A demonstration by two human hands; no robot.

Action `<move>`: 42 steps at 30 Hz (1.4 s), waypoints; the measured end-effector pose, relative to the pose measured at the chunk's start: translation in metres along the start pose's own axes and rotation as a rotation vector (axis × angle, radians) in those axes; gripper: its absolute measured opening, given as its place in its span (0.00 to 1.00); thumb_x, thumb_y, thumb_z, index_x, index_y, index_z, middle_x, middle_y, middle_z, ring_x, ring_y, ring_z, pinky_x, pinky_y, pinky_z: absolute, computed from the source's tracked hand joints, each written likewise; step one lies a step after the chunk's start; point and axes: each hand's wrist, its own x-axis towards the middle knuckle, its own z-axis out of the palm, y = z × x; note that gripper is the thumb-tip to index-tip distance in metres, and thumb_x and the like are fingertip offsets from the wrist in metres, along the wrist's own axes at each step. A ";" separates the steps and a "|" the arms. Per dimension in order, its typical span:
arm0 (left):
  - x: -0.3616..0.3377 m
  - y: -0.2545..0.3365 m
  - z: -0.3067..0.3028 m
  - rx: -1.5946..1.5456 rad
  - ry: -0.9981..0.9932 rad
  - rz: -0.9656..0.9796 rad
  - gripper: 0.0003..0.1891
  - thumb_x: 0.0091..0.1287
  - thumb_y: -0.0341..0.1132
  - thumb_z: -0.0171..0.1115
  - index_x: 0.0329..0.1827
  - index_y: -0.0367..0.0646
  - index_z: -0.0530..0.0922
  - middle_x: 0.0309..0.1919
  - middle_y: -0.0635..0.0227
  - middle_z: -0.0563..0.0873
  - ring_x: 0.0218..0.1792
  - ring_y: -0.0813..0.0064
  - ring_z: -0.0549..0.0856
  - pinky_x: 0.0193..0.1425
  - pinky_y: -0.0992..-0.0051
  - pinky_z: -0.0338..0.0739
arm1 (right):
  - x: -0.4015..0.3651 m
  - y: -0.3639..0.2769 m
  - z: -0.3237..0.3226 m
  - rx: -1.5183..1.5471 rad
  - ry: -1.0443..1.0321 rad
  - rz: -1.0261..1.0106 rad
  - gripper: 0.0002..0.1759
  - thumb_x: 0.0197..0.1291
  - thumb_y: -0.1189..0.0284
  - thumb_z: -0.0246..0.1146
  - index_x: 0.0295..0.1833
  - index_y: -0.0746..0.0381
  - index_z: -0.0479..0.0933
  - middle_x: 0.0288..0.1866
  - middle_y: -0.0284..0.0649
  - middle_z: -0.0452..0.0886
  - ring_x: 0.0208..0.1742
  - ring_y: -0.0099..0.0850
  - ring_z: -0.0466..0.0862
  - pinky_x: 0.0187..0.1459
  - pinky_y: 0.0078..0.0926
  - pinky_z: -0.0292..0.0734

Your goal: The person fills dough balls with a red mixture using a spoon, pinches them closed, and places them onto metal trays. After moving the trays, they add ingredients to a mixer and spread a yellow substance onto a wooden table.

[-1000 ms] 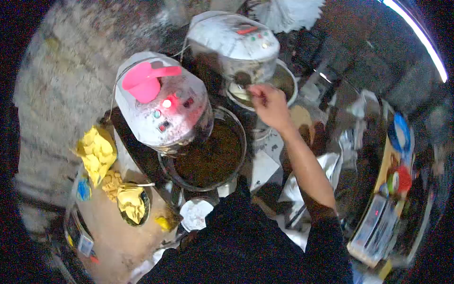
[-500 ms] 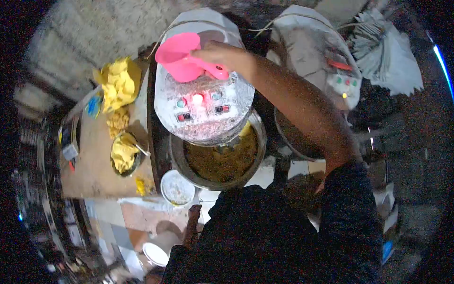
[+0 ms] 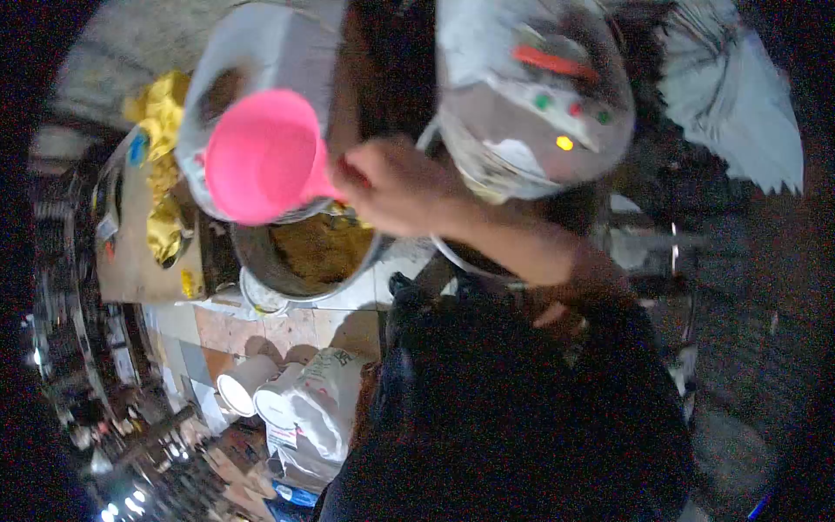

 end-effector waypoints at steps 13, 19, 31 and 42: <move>-0.003 0.013 -0.006 0.082 -0.202 0.125 0.17 0.63 0.46 0.64 0.46 0.44 0.75 0.25 0.73 0.78 0.19 0.83 0.74 0.18 0.81 0.68 | -0.192 0.141 0.040 0.213 0.125 0.180 0.16 0.67 0.66 0.52 0.35 0.67 0.76 0.28 0.54 0.80 0.31 0.52 0.81 0.32 0.44 0.75; -0.036 0.098 0.017 0.121 -0.091 -0.142 0.14 0.62 0.42 0.66 0.46 0.46 0.76 0.22 0.75 0.76 0.18 0.82 0.73 0.16 0.81 0.66 | -0.224 0.191 0.049 0.123 0.037 0.303 0.22 0.69 0.58 0.45 0.46 0.64 0.78 0.34 0.55 0.81 0.39 0.52 0.82 0.42 0.47 0.75; -0.014 0.016 0.013 0.404 -0.110 0.066 0.14 0.63 0.45 0.64 0.44 0.45 0.79 0.30 0.70 0.83 0.26 0.77 0.79 0.27 0.76 0.75 | -0.225 0.216 0.029 0.374 -0.137 0.781 0.27 0.67 0.52 0.47 0.44 0.66 0.79 0.25 0.49 0.80 0.30 0.41 0.81 0.34 0.40 0.74; 0.012 -0.022 -0.010 0.388 -0.134 0.207 0.12 0.65 0.39 0.59 0.44 0.42 0.80 0.36 0.65 0.85 0.31 0.75 0.82 0.29 0.77 0.76 | -0.239 0.232 0.044 0.274 0.050 0.398 0.35 0.67 0.42 0.39 0.32 0.63 0.75 0.14 0.34 0.69 0.12 0.26 0.72 0.11 0.25 0.66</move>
